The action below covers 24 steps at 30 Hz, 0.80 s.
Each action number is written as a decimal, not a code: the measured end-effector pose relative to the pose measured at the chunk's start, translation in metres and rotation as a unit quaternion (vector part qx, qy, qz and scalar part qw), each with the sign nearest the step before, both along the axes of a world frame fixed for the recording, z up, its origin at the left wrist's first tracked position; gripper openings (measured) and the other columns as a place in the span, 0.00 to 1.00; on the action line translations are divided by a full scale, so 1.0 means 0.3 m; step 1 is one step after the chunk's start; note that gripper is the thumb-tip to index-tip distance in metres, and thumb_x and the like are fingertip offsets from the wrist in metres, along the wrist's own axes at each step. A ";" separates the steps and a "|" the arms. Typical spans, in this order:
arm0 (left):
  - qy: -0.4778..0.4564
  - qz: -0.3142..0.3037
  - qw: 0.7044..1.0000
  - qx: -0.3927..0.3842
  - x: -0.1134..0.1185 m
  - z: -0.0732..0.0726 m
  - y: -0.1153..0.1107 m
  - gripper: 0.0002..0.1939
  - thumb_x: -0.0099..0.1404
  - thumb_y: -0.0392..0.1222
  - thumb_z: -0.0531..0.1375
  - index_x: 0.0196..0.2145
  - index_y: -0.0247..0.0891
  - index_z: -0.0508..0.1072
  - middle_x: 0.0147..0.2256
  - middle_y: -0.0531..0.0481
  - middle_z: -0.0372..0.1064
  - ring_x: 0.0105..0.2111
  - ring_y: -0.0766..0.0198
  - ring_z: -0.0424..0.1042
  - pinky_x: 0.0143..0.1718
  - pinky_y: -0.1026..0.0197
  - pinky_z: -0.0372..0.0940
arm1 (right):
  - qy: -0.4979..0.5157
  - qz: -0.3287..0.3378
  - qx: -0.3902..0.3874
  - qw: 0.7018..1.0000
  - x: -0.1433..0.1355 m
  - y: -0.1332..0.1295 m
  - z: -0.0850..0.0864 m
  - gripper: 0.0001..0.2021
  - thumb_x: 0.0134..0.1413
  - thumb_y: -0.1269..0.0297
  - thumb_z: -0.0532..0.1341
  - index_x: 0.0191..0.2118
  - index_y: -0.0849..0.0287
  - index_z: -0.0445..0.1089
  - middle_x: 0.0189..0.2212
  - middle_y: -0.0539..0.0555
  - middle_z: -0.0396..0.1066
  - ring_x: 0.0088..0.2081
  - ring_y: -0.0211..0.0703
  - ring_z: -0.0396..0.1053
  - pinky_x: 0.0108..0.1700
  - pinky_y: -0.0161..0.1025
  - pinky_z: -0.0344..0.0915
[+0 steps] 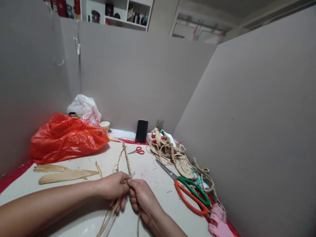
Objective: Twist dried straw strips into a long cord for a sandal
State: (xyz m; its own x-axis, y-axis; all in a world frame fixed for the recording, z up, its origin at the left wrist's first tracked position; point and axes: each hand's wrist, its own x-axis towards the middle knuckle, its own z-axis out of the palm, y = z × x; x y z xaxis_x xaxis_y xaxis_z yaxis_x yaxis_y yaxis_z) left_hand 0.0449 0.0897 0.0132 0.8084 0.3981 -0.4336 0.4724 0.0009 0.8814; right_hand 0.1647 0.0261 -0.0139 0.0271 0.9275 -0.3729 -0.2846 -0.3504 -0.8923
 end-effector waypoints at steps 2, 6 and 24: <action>0.004 0.042 0.999 0.015 0.011 -0.011 -0.024 0.03 0.58 0.38 0.50 0.31 0.37 0.58 0.14 0.55 0.64 0.10 0.68 0.61 0.13 0.69 0.56 | 0.010 0.002 0.008 1.000 -0.007 -0.004 0.006 0.15 0.43 0.61 0.57 0.15 0.57 0.52 0.07 0.39 0.45 0.10 0.24 0.35 0.12 0.29 0.31; 0.009 0.110 0.994 0.022 0.009 -0.008 -0.083 0.08 0.56 0.36 0.53 0.35 0.37 0.58 0.15 0.56 0.65 0.10 0.68 0.61 0.15 0.67 0.58 | 0.018 0.013 0.010 1.000 -0.014 -0.010 0.005 0.13 0.40 0.63 0.58 0.16 0.57 0.53 0.07 0.38 0.45 0.10 0.24 0.36 0.13 0.28 0.31; -0.074 0.162 0.975 0.134 -0.029 -0.042 -0.022 0.14 0.57 0.49 0.53 0.25 0.34 0.68 0.20 0.56 0.60 0.18 0.72 0.52 0.22 0.67 0.49 | 0.079 0.181 0.009 0.980 0.086 0.012 0.013 0.09 0.45 0.61 0.61 0.26 0.60 0.63 0.12 0.37 0.43 0.14 0.26 0.33 0.15 0.29 0.29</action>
